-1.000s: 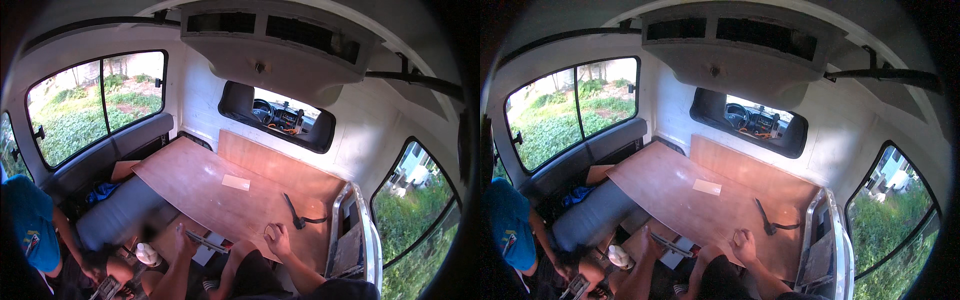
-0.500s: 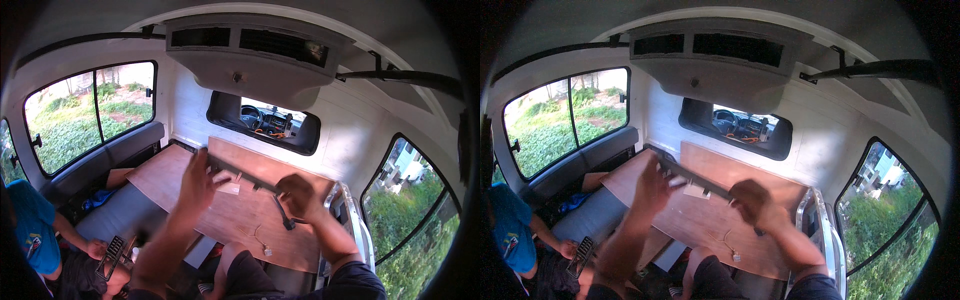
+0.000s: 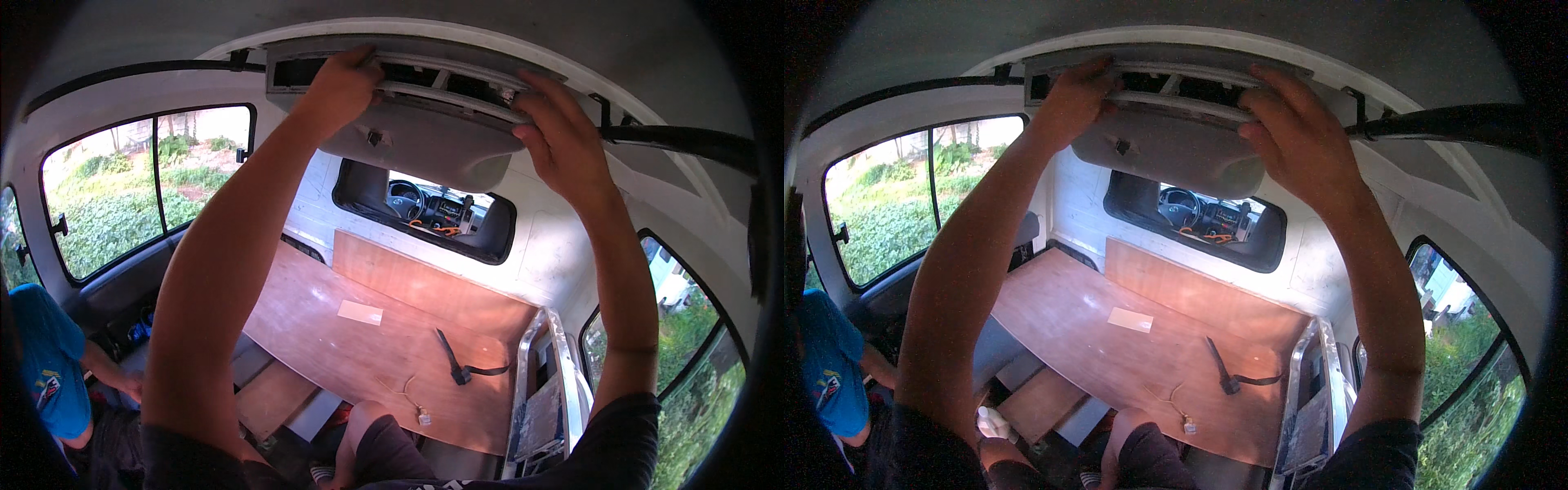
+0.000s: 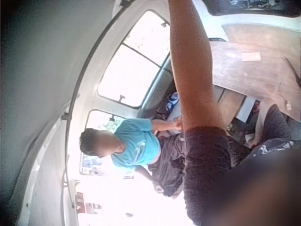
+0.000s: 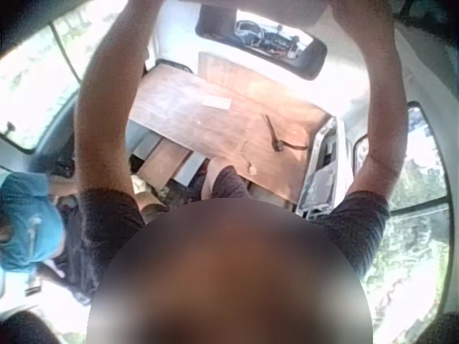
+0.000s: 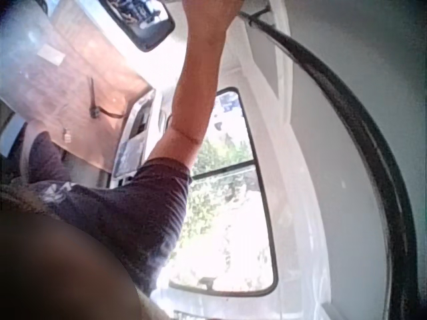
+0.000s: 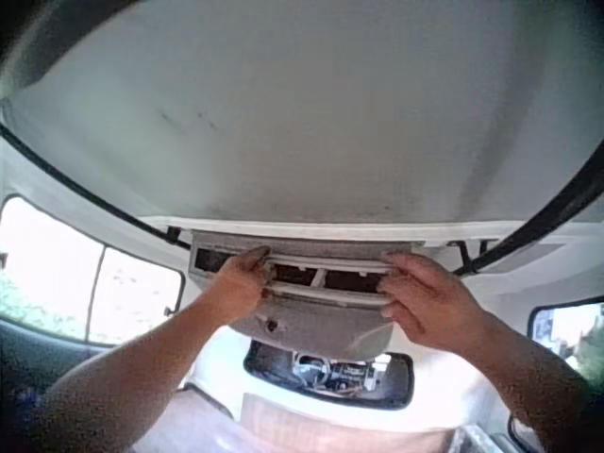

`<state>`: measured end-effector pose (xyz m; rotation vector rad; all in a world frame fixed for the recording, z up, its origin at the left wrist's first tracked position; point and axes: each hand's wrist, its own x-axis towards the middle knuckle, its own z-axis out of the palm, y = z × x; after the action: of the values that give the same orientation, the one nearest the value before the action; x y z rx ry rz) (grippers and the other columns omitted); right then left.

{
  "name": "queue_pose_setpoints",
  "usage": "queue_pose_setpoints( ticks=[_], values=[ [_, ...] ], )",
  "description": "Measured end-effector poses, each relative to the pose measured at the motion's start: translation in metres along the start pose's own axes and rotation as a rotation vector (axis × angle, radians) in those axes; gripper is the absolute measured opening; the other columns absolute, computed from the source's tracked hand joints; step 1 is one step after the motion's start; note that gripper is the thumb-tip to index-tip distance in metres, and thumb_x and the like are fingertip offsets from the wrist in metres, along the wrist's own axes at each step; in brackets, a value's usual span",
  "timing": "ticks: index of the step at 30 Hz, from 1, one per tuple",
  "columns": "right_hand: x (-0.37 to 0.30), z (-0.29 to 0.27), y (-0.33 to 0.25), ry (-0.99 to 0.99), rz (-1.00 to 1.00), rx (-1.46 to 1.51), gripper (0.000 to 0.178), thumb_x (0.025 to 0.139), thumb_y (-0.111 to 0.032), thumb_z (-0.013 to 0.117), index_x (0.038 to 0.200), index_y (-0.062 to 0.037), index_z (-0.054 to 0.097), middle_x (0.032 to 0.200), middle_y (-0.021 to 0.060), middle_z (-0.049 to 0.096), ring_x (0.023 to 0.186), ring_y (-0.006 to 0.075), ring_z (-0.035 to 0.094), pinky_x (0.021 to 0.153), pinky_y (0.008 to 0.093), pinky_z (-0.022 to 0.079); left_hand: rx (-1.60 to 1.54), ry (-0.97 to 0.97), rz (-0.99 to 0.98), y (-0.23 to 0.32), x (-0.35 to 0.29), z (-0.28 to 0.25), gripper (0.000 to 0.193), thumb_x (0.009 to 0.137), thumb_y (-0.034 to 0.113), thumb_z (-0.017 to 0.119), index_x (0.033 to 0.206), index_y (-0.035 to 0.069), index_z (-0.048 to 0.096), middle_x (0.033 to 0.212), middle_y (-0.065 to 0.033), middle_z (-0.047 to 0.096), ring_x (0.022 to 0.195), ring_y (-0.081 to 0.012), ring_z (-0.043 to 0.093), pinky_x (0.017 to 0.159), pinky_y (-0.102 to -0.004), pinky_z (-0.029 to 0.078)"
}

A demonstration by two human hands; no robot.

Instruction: The person installs a plastic vent cover and a light fixture into the ceiling of a van. They align the vent cover, secure it with clips, and then fit a light fixture into the ceiling panel, assisted by another person using a flashlight.

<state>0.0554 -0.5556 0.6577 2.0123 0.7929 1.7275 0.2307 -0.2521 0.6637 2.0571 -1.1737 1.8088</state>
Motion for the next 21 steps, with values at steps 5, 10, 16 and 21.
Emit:
queue_pose_setpoints(
  ticks=[5, 10, 16, 21],
  values=[
    [-0.005, 0.015, 0.015, -0.044, -0.019, -0.100, 0.033, 0.087, -0.019, 0.080, 0.115, -0.0096, 0.067, 0.137, 0.0128, 0.060, 0.119, 0.0295, 0.065, 0.098, 0.0425, 0.058, 0.008, 0.060, -0.058, 0.015, 0.011, 0.008, 0.052, 0.099, 0.024, 0.064, 0.146, 0.005, 0.052, 0.141, -0.0298, 0.051, 0.124, -0.0434, 0.061, 0.106, -0.0483, 0.051],
    [-0.010, 0.019, 0.027, 0.015, -0.069, -0.028, 0.032, 0.082, -0.012, 0.081, 0.111, -0.0078, 0.068, 0.142, 0.0105, 0.059, 0.122, 0.0342, 0.060, 0.100, 0.0452, 0.053, -0.196, -0.122, -0.351, 0.031, 0.006, -0.010, 0.069, 0.101, 0.036, 0.064, 0.159, 0.011, 0.036, 0.147, -0.0284, 0.045, 0.135, -0.0441, 0.053, 0.112, -0.0510, 0.048],
    [-0.005, 0.024, 0.031, 0.037, -0.143, -0.132, 0.031, 0.084, -0.020, 0.082, 0.112, -0.0113, 0.070, 0.131, 0.0105, 0.062, 0.116, 0.0280, 0.064, 0.099, 0.0435, 0.055, -0.074, -0.129, -0.193, 0.021, -0.003, -0.013, 0.062, 0.101, 0.033, 0.063, 0.155, 0.010, 0.042, 0.143, -0.0261, 0.051, 0.130, -0.0438, 0.057, 0.111, -0.0498, 0.048],
    [-0.005, 0.024, 0.031, -0.001, -0.089, -0.110, 0.031, 0.087, -0.022, 0.080, 0.115, -0.0119, 0.071, 0.132, 0.0093, 0.062, 0.117, 0.0276, 0.062, 0.100, 0.0438, 0.054, -0.095, -0.112, -0.138, 0.011, 0.000, -0.005, 0.056, 0.099, 0.023, 0.066, 0.151, 0.011, 0.046, 0.141, -0.0261, 0.054, 0.129, -0.0415, 0.059, 0.110, -0.0499, 0.050]
  ],
)
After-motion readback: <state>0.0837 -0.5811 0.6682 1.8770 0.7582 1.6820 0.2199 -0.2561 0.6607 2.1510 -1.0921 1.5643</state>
